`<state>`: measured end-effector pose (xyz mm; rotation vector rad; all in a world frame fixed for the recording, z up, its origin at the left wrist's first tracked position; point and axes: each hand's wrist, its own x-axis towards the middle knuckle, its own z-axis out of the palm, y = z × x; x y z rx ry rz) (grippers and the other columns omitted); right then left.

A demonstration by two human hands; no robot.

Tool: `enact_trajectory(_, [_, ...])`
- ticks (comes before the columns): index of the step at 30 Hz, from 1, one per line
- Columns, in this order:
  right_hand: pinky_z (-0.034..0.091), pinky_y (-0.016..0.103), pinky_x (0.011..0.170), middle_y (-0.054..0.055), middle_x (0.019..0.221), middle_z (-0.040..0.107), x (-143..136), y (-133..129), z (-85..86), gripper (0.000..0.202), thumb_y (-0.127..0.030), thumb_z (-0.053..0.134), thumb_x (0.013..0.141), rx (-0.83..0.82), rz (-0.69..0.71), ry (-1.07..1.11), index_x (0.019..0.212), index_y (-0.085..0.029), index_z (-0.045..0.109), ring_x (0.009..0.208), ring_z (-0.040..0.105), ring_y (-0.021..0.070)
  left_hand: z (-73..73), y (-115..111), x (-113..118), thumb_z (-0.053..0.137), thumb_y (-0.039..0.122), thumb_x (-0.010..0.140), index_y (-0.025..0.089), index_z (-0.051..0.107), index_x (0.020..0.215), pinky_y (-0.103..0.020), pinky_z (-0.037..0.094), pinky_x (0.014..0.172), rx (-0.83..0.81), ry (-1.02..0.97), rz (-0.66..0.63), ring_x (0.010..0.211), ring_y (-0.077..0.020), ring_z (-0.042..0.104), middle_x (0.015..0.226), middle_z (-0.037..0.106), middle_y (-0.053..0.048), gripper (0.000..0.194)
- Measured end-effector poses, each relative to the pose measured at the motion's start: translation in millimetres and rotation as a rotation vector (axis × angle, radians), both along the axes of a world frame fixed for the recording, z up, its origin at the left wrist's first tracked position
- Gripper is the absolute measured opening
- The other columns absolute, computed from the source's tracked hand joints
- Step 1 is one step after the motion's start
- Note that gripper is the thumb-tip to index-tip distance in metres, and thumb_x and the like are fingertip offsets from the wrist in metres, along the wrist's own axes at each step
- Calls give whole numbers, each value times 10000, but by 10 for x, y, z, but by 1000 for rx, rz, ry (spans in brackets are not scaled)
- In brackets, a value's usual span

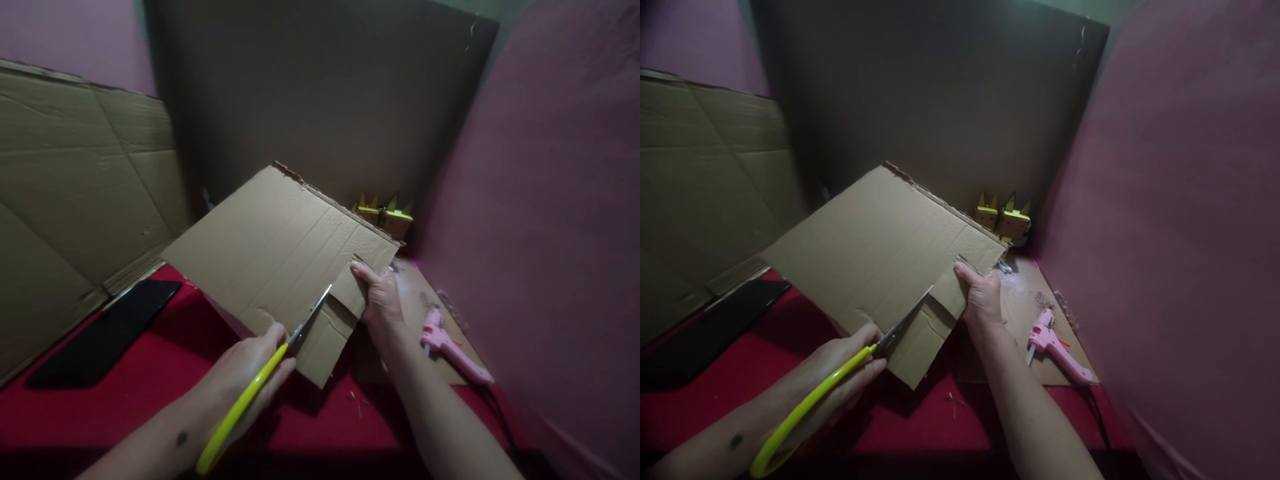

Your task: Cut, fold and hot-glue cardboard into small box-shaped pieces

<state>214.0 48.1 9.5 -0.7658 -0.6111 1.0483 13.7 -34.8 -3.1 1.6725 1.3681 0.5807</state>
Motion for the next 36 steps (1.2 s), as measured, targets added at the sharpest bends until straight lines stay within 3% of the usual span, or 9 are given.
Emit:
enact_trajectory(9, [604, 355, 697, 5, 720, 756, 34, -5, -4, 373, -130, 770, 528, 17, 37, -26, 892, -157, 693, 593, 692, 189, -126, -13, -18, 449, 464, 855, 230, 423, 811, -234, 336, 514, 113, 67, -109, 557, -132, 449, 601, 478, 51, 239])
enact_trajectory(12, [602, 346, 690, 4, 704, 750, 36, -13, -10, 343, -128, 767, 527, 19, 48, -35, 860, -156, 691, 598, 691, 189, -102, -41, 31, 457, 309, 811, 235, 395, 870, -220, 335, 482, 13, 55, -52, 484, -113, 425, 546, 473, 81, 113])
enact_trajectory(16, [597, 344, 700, 6, 736, 757, 22, -33, -21, 394, -140, 767, 548, 50, 43, -58, 935, -164, 698, 621, 697, 191, 26, -53, 122, 428, 112, 691, 245, 367, 929, -174, 295, 397, -234, 107, 34, 371, -92, 392, 470, 493, 110, 279])
enact_trajectory(20, [594, 351, 680, 9, 739, 761, -8, -48, -12, 415, -144, 768, 545, 42, 22, -69, 955, -157, 708, 567, 680, 182, 122, -48, 153, 422, 73, 647, 246, 379, 925, -156, 307, 381, -260, 89, 77, 340, -88, 402, 421, 490, 120, 330])
enact_trajectory(27, [587, 359, 688, 3, 713, 751, -46, -45, 2, 417, -132, 770, 538, 42, -2, -72, 951, -150, 718, 555, 675, 179, 132, -10, 126, 419, 123, 657, 248, 368, 919, -156, 315, 357, -221, -33, 13, 317, -90, 425, 436, 547, 112, 295])
enact_trajectory(32, [575, 334, 690, 12, 764, 757, -36, -68, -10, 412, -133, 784, 557, 91, -14, -102, 964, -157, 723, 626, 685, 177, 72, 80, 83, 412, 160, 620, 253, 343, 893, -168, 284, 324, -353, -36, -37, 260, -118, 440, 403, 555, 109, 297])
enact_trajectory(36, [560, 308, 735, 7, 829, 762, -43, -96, -40, 368, -143, 797, 615, 170, -14, -164, 974, -182, 728, 706, 689, 159, 119, 43, -38, 414, 252, 626, 244, 361, 927, -183, 297, 317, -345, -213, -135, 299, -138, 517, 510, 639, 61, 305])
